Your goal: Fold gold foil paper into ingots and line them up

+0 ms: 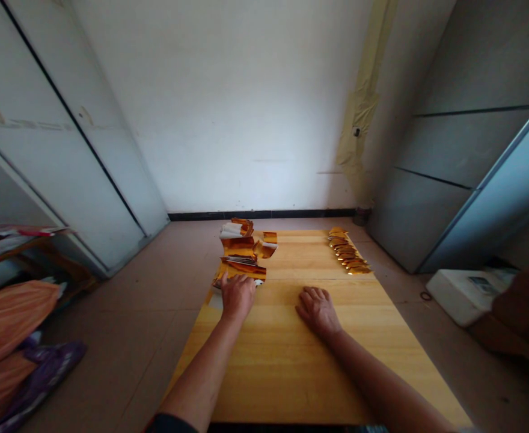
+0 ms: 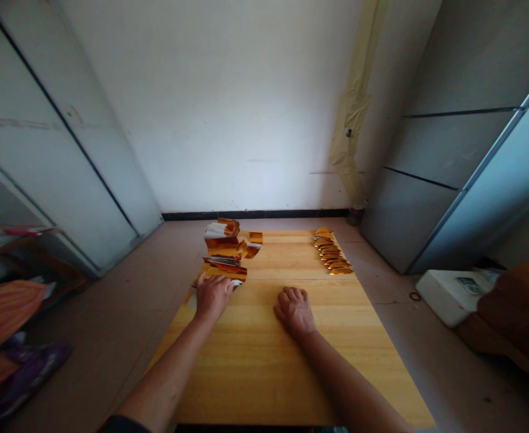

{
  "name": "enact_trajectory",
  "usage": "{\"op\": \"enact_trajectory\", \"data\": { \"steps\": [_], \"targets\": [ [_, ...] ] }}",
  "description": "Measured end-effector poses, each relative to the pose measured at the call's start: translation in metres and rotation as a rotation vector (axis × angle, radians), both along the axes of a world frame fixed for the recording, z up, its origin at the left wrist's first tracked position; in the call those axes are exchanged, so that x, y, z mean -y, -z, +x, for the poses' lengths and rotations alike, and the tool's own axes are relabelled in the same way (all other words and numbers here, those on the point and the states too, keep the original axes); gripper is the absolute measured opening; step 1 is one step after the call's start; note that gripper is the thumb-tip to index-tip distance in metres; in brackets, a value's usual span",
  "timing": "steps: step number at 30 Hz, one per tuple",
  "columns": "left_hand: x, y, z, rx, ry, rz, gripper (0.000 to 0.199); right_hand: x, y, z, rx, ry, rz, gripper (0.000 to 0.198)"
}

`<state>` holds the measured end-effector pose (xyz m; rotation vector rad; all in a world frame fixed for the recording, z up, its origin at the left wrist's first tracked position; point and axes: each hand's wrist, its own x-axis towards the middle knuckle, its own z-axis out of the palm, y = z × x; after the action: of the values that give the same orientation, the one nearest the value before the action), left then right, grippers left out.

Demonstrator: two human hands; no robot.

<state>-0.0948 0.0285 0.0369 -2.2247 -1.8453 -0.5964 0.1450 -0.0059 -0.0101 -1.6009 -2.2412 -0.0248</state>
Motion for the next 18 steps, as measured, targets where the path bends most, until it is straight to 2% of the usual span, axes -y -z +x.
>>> {"op": "enact_trajectory", "data": {
  "steps": [7,11,18],
  "targets": [
    [-0.0071,0.0003,0.0011,0.086,-0.088,-0.007,0.007,-0.0005,-0.0002,0.0007,-0.008,0.002,0.005,0.021],
    [-0.0095,-0.0002,0.0008,0.061,-0.132,-0.046,0.013,-0.0003,-0.0011,0.0002,-0.005,-0.001,0.001,0.021],
    [-0.0087,-0.0033,-0.0017,0.04,-0.114,-0.121,0.022,-0.0014,0.0,-0.0007,0.005,0.009,0.002,0.021]
  ]
}}
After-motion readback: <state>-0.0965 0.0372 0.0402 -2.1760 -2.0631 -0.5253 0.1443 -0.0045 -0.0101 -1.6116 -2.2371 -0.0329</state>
